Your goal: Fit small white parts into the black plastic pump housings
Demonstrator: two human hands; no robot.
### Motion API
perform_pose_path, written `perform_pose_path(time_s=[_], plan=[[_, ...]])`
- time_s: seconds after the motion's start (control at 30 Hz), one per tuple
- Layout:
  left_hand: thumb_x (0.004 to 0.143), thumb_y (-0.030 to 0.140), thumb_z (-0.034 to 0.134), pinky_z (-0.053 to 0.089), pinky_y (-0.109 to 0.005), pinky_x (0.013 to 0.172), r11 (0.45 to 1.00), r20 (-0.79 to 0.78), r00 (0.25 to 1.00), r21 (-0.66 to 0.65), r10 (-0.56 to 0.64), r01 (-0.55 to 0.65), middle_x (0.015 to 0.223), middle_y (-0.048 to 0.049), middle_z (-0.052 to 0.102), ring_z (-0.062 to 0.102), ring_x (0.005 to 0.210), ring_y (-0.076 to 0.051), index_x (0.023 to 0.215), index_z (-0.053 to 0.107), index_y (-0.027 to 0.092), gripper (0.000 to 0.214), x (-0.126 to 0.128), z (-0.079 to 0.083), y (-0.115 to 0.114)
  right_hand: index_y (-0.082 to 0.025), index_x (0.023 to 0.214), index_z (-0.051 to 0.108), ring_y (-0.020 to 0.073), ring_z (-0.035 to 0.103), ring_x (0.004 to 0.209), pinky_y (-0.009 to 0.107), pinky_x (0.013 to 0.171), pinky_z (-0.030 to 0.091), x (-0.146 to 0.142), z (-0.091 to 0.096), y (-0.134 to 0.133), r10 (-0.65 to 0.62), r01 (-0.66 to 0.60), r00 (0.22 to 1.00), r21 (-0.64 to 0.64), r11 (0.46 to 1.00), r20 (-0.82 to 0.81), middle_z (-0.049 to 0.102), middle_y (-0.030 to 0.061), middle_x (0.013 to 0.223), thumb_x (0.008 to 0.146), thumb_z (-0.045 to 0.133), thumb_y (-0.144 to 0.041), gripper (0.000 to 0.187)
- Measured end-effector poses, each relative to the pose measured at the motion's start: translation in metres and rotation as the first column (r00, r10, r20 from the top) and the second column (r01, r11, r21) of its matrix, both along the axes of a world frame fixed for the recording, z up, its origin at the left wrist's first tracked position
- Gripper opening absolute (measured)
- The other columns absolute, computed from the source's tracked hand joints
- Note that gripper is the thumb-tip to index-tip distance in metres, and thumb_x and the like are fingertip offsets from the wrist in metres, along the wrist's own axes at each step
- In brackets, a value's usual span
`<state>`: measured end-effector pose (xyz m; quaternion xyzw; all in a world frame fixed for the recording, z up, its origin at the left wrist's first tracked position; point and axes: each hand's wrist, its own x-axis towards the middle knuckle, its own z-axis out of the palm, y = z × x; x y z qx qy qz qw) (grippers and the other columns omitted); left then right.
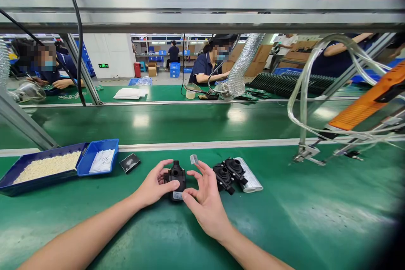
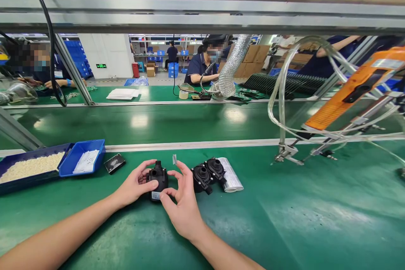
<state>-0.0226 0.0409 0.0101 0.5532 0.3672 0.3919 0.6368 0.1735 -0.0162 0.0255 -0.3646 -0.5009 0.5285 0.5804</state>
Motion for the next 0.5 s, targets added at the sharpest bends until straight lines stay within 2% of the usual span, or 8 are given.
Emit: perform_pose_path(time_s=[0.27, 0.5], plan=[[0.078, 0.048, 0.089, 0.048, -0.046, 0.106, 1.0, -0.002, 1.0, -0.008, 0.0, 0.0, 0.127, -0.0139, 0.07, 0.069, 0.115, -0.03, 0.146, 0.044, 0.02, 0.086, 0.0012, 0.0028, 0.0008, -0.042, 0.146, 0.034, 0.0238, 0.054, 0.12, 0.035, 0.084, 0.059, 0.0008, -0.0001, 0.0018, -0.029, 0.029, 0.998, -0.002, 1.0, 0.048, 0.037, 0.0071, 0.15, 0.087, 0.08, -0.026, 0.076], [0.08, 0.049, 0.088, 0.048, -0.046, 0.106, 1.0, -0.012, 1.0, 0.003, -0.005, 0.005, 0.128, -0.0137, 0.07, 0.069, 0.117, -0.031, 0.146, 0.044, 0.02, 0.084, 0.0019, 0.0052, -0.0002, -0.041, 0.147, 0.034, 0.0233, 0.055, 0.118, 0.035, 0.085, 0.06, 0.0028, -0.0017, 0.0033, -0.038, 0.037, 0.997, 0.017, 0.999, 0.073, 0.037, 0.008, 0.151, 0.089, 0.078, -0.025, 0.074]])
